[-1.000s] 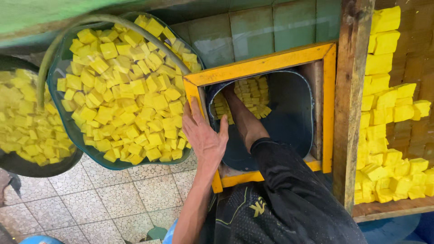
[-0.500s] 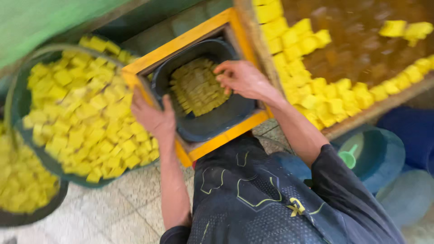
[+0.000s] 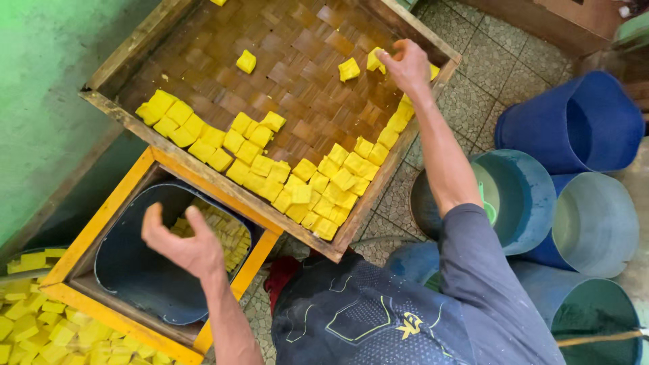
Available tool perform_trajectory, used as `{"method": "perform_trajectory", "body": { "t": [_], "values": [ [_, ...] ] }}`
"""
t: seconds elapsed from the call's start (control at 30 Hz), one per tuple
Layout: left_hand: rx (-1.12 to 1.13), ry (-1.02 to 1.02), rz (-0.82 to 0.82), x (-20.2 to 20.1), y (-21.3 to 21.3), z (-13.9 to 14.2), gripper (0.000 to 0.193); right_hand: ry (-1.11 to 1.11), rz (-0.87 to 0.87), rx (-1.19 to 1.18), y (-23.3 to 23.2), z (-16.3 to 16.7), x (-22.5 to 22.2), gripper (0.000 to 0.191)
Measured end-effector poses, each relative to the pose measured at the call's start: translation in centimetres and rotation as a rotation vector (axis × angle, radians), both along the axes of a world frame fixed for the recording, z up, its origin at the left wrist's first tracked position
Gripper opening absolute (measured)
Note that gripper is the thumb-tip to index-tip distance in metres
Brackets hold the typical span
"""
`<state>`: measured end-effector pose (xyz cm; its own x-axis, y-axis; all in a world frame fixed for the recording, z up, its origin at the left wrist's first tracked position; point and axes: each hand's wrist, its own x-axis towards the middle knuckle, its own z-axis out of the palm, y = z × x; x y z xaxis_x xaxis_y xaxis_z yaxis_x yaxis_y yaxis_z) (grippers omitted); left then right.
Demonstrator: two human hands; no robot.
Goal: The person picks yellow tofu cubes one at a time from bamboo trays and stacks them inside a square bucket set in a wooden frame, occasionally holding several cubes in one hand before placing them. At the end, the person uses a green plastic scoop to pour water from a hose into buckets on the floor.
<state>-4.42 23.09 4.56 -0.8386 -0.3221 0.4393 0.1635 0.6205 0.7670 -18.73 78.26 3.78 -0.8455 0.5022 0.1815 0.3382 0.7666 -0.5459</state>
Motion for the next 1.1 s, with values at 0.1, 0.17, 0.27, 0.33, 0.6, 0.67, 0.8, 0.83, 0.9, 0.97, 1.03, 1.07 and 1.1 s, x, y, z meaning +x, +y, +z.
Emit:
{"method": "perform_trajectory", "body": {
  "t": [0.1, 0.17, 0.27, 0.33, 0.6, 0.67, 0.8, 0.83, 0.9, 0.97, 1.03, 1.07, 1.1],
  "values": [
    [0.07, -0.065, -0.156, -0.3, 6.7, 2.2, 0.05, 0.12, 0.132, 0.146, -0.7, -1.4, -1.7, 0.043],
    [0.113, -0.104, -0.25, 0.0, 9.8, 3.2, 0.046, 0.158, 0.187, 0.135, -0.4, -1.7, -1.6, 0.032],
    [0.188, -0.165, -0.343, 0.1, 13.3, 4.0, 0.039, 0.12, 0.171, 0.037, 1.5, -1.2, 0.1, 0.028],
    [0.207, -0.171, -0.399, 0.3, 14.9, 4.2, 0.035, 0.168, 0.184, 0.138, 3.7, -0.3, 1.6, 0.026],
    [0.3, -0.254, -0.524, -0.2, 19.8, 4.7, 0.027, 0.067, 0.178, 0.227, 10.3, 1.6, 5.6, 0.023],
    [0.316, -0.261, -0.554, -0.3, 21.2, 4.6, 0.026, -0.018, 0.228, 0.405, 10.7, 0.9, 5.6, 0.025],
    [0.354, -0.291, -0.615, -0.5, 24.0, 3.7, 0.025, -0.257, 0.286, 0.898, 10.3, -0.9, 4.6, 0.025],
    [0.362, -0.311, -0.631, -0.5, 24.8, 3.3, 0.024, -0.347, 0.291, 0.972, 10.2, -1.1, 4.3, 0.024],
    [0.386, -0.284, -0.675, -0.9, 26.5, 2.1, 0.023, -0.415, 0.293, 0.796, 10.4, -1.1, 3.9, 0.023],
    [0.504, -0.357, -0.726, -1.8, 28.9, 0.7, 0.023, -0.452, 0.297, 0.625, 10.8, -0.3, 3.8, 0.025],
    [0.72, -0.54, -0.779, -3.3, 31.9, -0.7, 0.024, -0.468, 0.312, 0.459, 11.2, 0.9, 4.0, 0.03],
    [0.755, -0.587, -0.794, -4.1, 33.3, -1.3, 0.026, -0.39, 0.326, 0.373, 11.3, 1.5, 4.2, 0.036],
    [0.788, -0.634, -0.811, -5.0, 34.8, -1.9, 0.027, -0.311, 0.338, 0.287, 11.3, 1.9, 4.4, 0.042]
  ]
}}
